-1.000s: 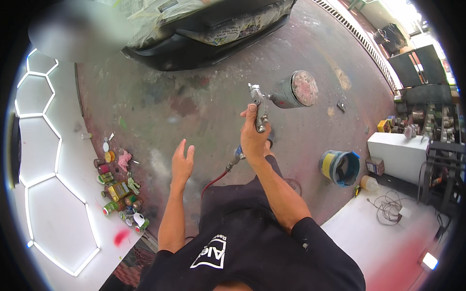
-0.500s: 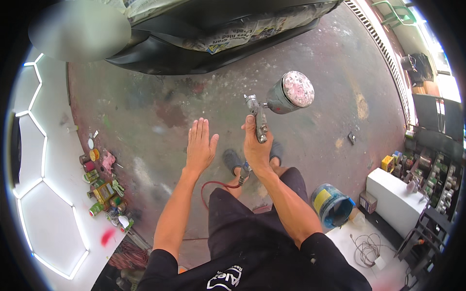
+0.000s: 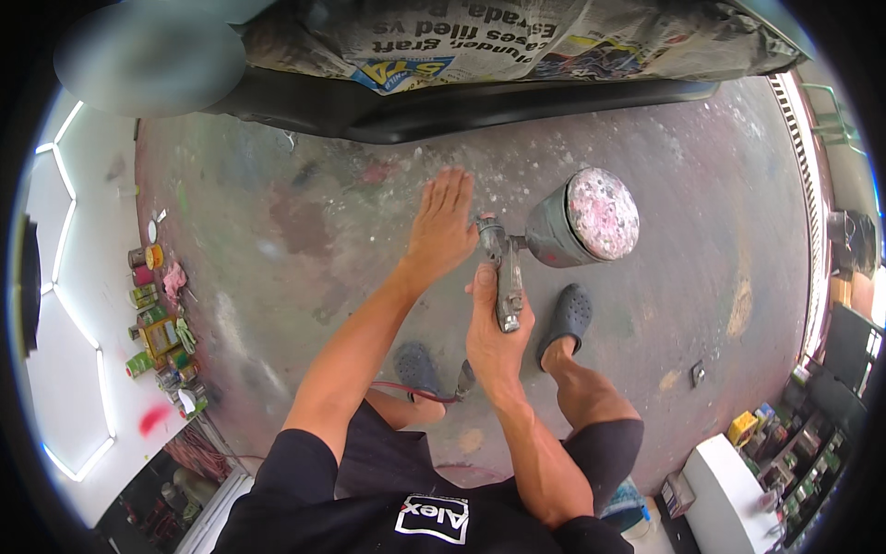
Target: The person uses a spray gun to apply paint to a car bumper that is masked with newspaper and plastic. They move around the part, applying multiple coats and occasionally touching the surface to check coverage.
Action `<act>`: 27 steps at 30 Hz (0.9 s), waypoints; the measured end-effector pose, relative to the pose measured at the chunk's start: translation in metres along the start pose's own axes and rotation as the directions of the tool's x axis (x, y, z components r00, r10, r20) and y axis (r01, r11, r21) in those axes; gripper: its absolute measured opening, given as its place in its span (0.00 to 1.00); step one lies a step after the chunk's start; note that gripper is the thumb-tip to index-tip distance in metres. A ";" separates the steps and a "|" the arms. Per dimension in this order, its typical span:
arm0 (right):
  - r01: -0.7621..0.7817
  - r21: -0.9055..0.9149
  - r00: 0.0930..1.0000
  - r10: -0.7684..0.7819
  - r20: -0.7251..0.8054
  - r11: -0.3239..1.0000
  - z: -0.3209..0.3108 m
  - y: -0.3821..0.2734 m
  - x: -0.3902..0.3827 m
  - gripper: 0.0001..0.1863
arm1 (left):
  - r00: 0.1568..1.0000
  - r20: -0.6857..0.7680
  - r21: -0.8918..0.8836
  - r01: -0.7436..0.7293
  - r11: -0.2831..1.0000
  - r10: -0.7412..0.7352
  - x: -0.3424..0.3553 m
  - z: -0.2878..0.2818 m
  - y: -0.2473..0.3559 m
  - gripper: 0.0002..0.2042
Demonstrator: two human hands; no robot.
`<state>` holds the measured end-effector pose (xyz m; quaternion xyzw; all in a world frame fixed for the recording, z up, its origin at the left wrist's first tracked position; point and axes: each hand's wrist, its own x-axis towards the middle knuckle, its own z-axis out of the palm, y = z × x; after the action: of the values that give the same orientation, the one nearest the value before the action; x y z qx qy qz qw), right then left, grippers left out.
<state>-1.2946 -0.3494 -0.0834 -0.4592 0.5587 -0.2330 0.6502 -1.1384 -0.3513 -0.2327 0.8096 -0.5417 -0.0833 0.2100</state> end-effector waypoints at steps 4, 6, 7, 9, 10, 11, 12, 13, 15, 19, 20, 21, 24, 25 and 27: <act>-0.114 0.064 0.992 0.110 0.066 0.991 -0.008 0.007 0.016 0.20 | 0.975 -0.183 0.033 -0.125 0.992 0.129 0.079 0.074 -0.006 0.38; -0.036 0.054 0.998 0.032 0.060 0.998 -0.021 0.018 0.027 0.21 | 0.967 -0.171 0.089 -0.175 0.981 0.188 0.120 0.091 -0.008 0.39; 0.005 0.046 0.999 -0.007 0.050 0.999 -0.029 0.024 0.033 0.21 | 0.962 -0.164 0.110 -0.203 0.973 0.219 0.136 0.099 -0.010 0.39; 0.039 0.002 0.998 -0.039 0.040 0.999 -0.037 0.029 0.043 0.22 | 0.968 -0.136 0.157 -0.187 0.970 0.209 0.153 0.107 -0.036 0.39; 0.043 0.005 0.999 -0.044 0.029 0.999 -0.038 0.031 0.047 0.22 | 0.972 -0.118 0.179 -0.179 0.967 0.202 0.155 0.110 -0.048 0.39; 0.052 0.004 0.999 -0.052 0.000 0.999 -0.042 0.032 0.051 0.23 | 0.966 -0.118 0.180 -0.209 0.961 0.232 0.154 0.110 -0.054 0.39; 0.052 0.018 0.999 -0.052 -0.014 0.998 -0.044 0.034 0.055 0.23 | 0.959 -0.118 0.184 -0.235 0.954 0.259 0.148 0.107 -0.066 0.39; 0.056 0.024 0.998 -0.055 -0.032 0.998 -0.045 0.035 0.057 0.23 | 0.952 -0.116 0.189 -0.260 0.947 0.285 0.141 0.099 -0.079 0.39; 0.060 0.033 0.997 -0.058 -0.056 0.998 -0.045 0.037 0.059 0.24 | 0.956 -0.127 0.235 -0.229 0.945 0.263 0.120 0.079 -0.108 0.39; 0.053 0.013 0.997 -0.052 -0.064 0.999 -0.043 0.038 0.053 0.24 | 0.982 -0.153 0.267 -0.065 0.961 0.109 0.070 0.035 -0.156 0.39; 0.066 -0.002 0.997 -0.066 -0.044 0.998 -0.042 0.040 0.050 0.25 | 0.971 -0.228 0.290 0.000 0.957 0.069 0.058 0.036 -0.168 0.39; 0.080 -0.018 0.996 -0.080 -0.027 0.997 -0.042 0.041 0.047 0.25 | 0.953 -0.302 0.305 0.064 0.950 0.033 0.048 0.045 -0.180 0.39; 0.112 0.008 0.994 -0.112 -0.014 0.994 -0.042 0.046 0.042 0.25 | 0.927 -0.373 0.304 0.163 0.938 -0.040 0.065 0.061 -0.150 0.40; 0.111 0.007 0.994 -0.110 -0.019 0.994 -0.040 0.047 0.040 0.24 | 0.926 -0.373 0.297 0.185 0.937 -0.064 0.077 0.070 -0.126 0.41; 0.100 0.012 0.995 -0.100 0.002 0.995 -0.032 0.048 0.037 0.24 | 0.958 -0.286 0.205 0.046 0.978 0.015 0.098 0.090 -0.096 0.41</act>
<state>-1.3254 -0.3676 -0.1422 -0.4830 0.5326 -0.2680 0.6412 -1.0509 -0.4320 -0.3462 0.8349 -0.5052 0.0904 0.1988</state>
